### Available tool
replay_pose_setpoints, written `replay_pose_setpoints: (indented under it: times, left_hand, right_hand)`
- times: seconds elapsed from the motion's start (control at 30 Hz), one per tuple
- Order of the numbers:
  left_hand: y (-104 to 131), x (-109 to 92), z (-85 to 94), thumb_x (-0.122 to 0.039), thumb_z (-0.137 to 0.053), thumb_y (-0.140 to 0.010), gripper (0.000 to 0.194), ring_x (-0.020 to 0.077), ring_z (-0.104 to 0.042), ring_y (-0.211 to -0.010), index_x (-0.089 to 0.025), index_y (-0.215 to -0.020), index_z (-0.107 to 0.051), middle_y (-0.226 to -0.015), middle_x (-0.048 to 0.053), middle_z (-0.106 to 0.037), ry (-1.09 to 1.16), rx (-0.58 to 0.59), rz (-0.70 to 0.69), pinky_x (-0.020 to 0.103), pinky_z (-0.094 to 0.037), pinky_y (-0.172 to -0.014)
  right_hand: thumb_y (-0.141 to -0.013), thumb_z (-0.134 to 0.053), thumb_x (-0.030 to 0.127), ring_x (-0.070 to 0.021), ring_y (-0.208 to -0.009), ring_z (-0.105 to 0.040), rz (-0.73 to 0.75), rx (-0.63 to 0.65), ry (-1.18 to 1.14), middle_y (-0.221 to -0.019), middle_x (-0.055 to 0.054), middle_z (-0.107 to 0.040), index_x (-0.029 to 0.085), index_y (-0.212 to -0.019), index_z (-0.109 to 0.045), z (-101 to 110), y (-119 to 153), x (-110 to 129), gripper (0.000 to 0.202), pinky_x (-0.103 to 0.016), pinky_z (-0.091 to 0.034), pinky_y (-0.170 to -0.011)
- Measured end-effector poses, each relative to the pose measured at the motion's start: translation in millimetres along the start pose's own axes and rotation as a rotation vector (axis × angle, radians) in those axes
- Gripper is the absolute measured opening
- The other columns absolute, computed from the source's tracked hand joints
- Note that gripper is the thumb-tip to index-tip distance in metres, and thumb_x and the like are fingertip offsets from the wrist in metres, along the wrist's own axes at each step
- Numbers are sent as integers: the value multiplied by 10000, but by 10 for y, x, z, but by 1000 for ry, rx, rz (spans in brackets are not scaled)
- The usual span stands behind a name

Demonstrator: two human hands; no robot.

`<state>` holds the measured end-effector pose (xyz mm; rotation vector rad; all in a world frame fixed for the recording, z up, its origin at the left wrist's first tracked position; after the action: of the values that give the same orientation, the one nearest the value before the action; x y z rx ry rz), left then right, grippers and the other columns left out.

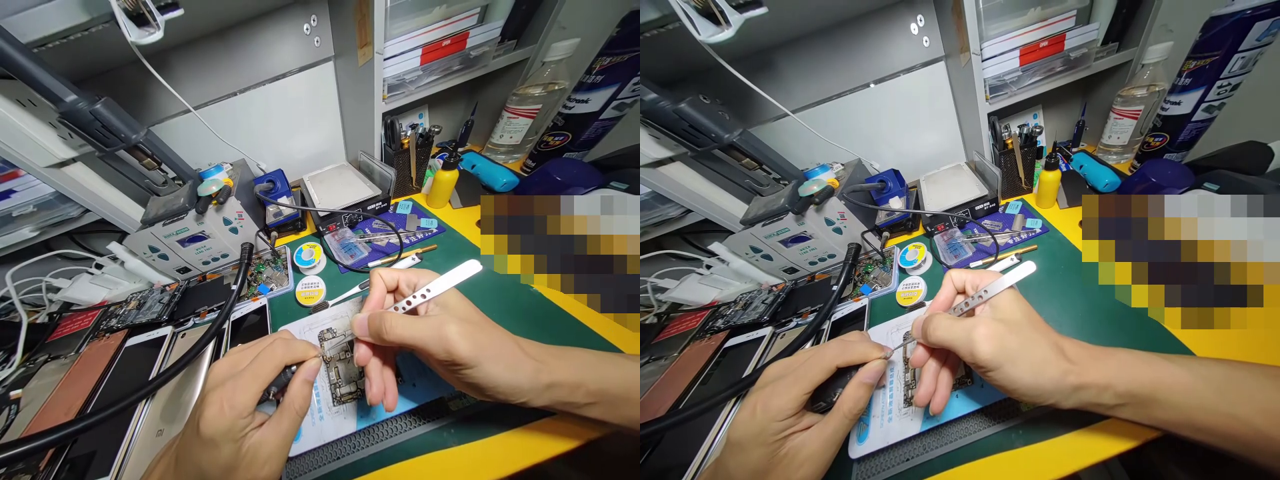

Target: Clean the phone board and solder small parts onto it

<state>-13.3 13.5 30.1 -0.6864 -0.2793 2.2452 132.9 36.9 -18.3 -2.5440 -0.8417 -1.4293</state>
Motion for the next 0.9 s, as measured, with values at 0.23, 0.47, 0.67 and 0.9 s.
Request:
replay_pose_setpoints:
  times: [0.23, 0.47, 0.67, 0.9]
  left_hand:
    - [-7, -12, -6, -108, -575, -996, 150, 75, -660, -635, -228, -962, -659, -752, -42, -690, 18, 5, -3, 150, -510, -640]
    - [24, 5, -4, -121, -579, -1010, 138, 69, -654, -653, -237, -998, -652, -786, -53, -697, 19, -7, -9, 161, -493, -649]
    - [42, 18, -19, -132, -574, -1023, 133, 75, -664, -668, -243, -1023, -648, -819, -52, -718, 29, -4, -4, 177, -491, -648]
    - [49, 24, -12, -138, -574, -1028, 128, 78, -682, -700, -243, -1024, -648, -839, -48, -726, 24, -5, -1, 176, -501, -673]
  right_hand:
    - [-759, -901, 216, -154, -502, -726, -4, -4, -5, -657, -27, -760, 172, -755, -551, -10, 5, 1, 353, -233, -604, -492]
    - [-765, -895, 194, -149, -504, -733, 3, 2, -25, -667, -32, -767, 161, -745, -573, -9, -1, 9, 325, -222, -613, -496]
    - [-771, -892, 180, -148, -499, -737, 2, 0, -29, -658, -25, -767, 162, -747, -568, -4, 29, 2, 325, -216, -614, -503]
    - [-766, -898, 179, -152, -499, -736, 2, -1, -31, -648, -22, -762, 164, -741, -563, -7, 8, 3, 336, -219, -613, -490]
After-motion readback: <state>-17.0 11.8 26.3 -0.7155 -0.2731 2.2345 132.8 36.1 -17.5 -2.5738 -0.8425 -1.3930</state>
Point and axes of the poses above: each hand's wrist, its own y-axis away from the middle knuckle, its own z-axis out of the back of the hand, x = y × z, the point moved 8 cm from there along -y, towards the middle knuckle
